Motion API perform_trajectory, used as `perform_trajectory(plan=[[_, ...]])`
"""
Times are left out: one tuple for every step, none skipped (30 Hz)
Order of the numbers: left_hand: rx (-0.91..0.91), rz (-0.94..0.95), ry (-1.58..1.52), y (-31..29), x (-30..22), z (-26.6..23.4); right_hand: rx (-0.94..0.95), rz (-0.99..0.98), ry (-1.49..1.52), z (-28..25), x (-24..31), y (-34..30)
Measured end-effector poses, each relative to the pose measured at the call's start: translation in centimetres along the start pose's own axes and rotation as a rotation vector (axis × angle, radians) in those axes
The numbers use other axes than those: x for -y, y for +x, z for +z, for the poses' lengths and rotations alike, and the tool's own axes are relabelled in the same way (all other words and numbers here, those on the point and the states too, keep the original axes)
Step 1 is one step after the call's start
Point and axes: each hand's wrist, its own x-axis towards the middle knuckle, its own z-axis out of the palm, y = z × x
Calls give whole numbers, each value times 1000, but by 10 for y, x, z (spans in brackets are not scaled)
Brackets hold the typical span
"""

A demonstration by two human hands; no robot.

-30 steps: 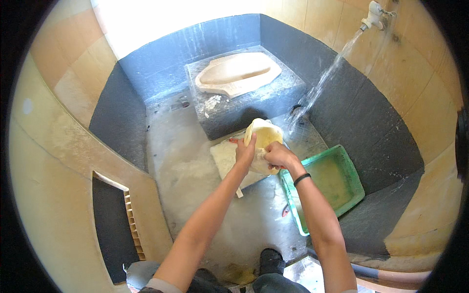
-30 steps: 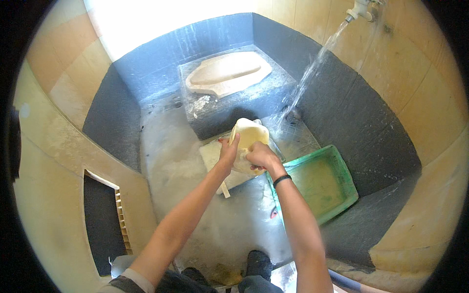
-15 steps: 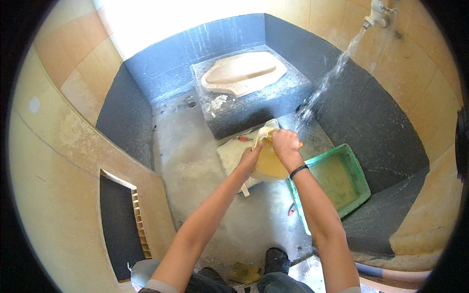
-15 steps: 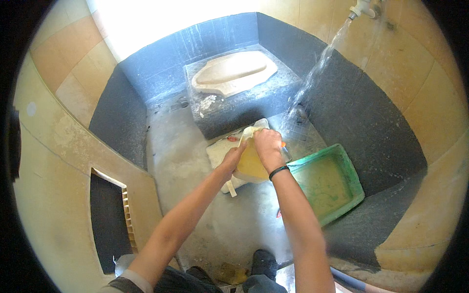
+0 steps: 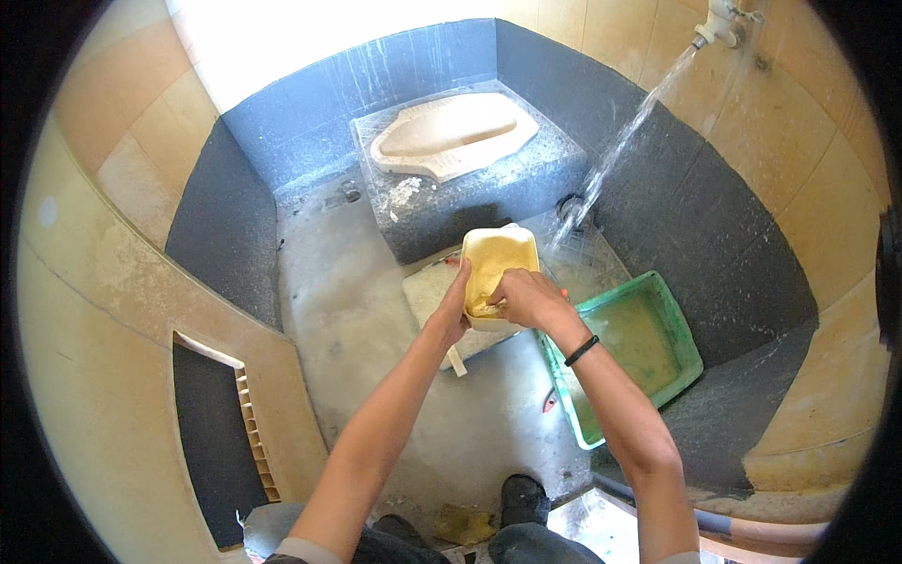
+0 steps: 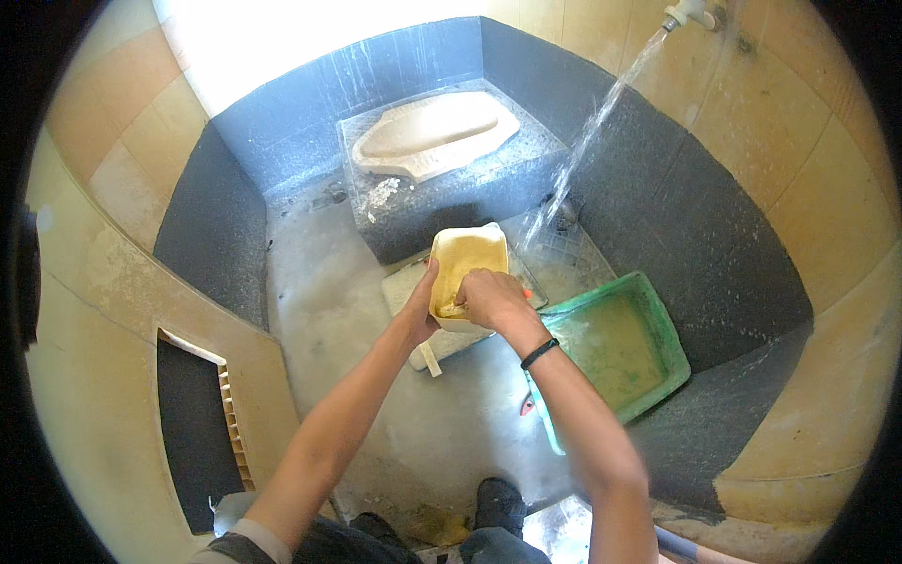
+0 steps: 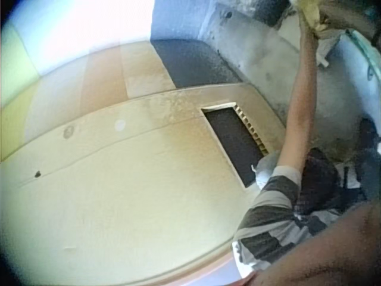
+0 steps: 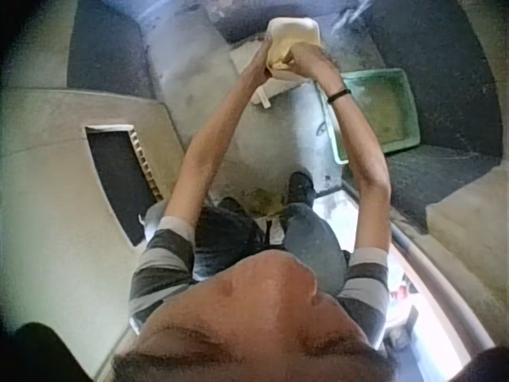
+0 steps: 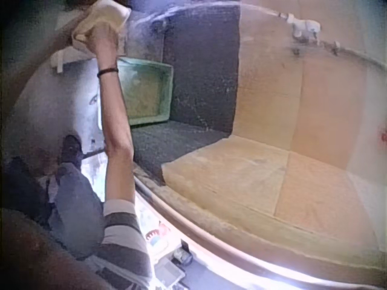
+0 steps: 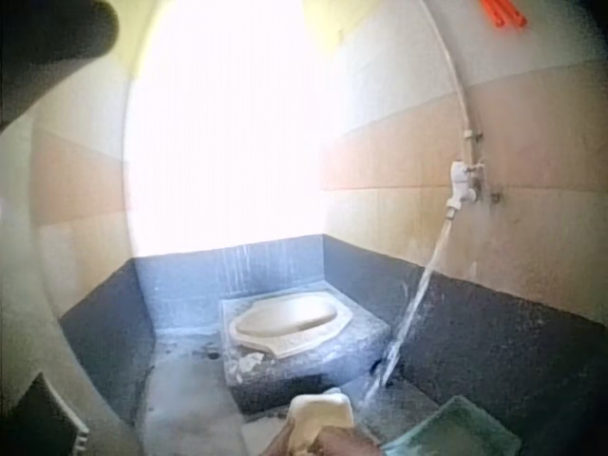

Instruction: The person washes a paint tray, a brush, and a small container by hand in a bucket of water and under a running tap.

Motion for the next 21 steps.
perform_trajectory(plan=[[37,16,-32,-8,-1,-5,-133,-18,-99,8,5,9],[46,20,-27,-6,2,-4,-274,-16,-212,10,3,14],[43,15,51,-3,6,-3,-282,-14,-216,10,-1,22],[34,3,127,-4,8,-2,-315,2,-365,9,-3,31],[32,2,128,-6,8,-1,-347,18,-515,9,-5,39],[-46,-8,208,-7,8,0,-379,-18,-573,7,-11,39],[-129,-13,287,-9,4,-1,-382,-26,-572,11,-8,42],[-135,-8,286,-11,-2,-4,-408,-17,-584,16,-5,43],[-197,38,364,-13,-10,-8,-435,-8,-596,21,-2,44],[-259,74,445,-15,-15,-8,-433,-9,-592,23,1,40],[-260,70,447,-15,-19,-5,-412,63,-549,25,3,36],[-255,115,454,-14,-23,-1,-391,136,-507,26,3,33],[-252,165,459,-14,-26,0,-392,133,-507,27,5,32],[-253,167,460,-12,-23,1,-310,178,-479,27,6,32],[-325,229,492,-9,-17,2,-227,224,-450,26,6,30],[-399,289,522,-9,-14,3,-227,223,-450,23,11,27],[-399,289,522,-9,-14,3,-167,191,-408,20,17,24],[-450,299,457,-8,-13,3,-108,160,-366,16,22,20],[-497,303,387,-10,-11,6,-102,165,-368,15,24,17],[-493,296,383,-11,-9,9,-38,152,-277,14,25,14],[-449,349,330,-12,-8,11,26,139,-185,14,25,11]])
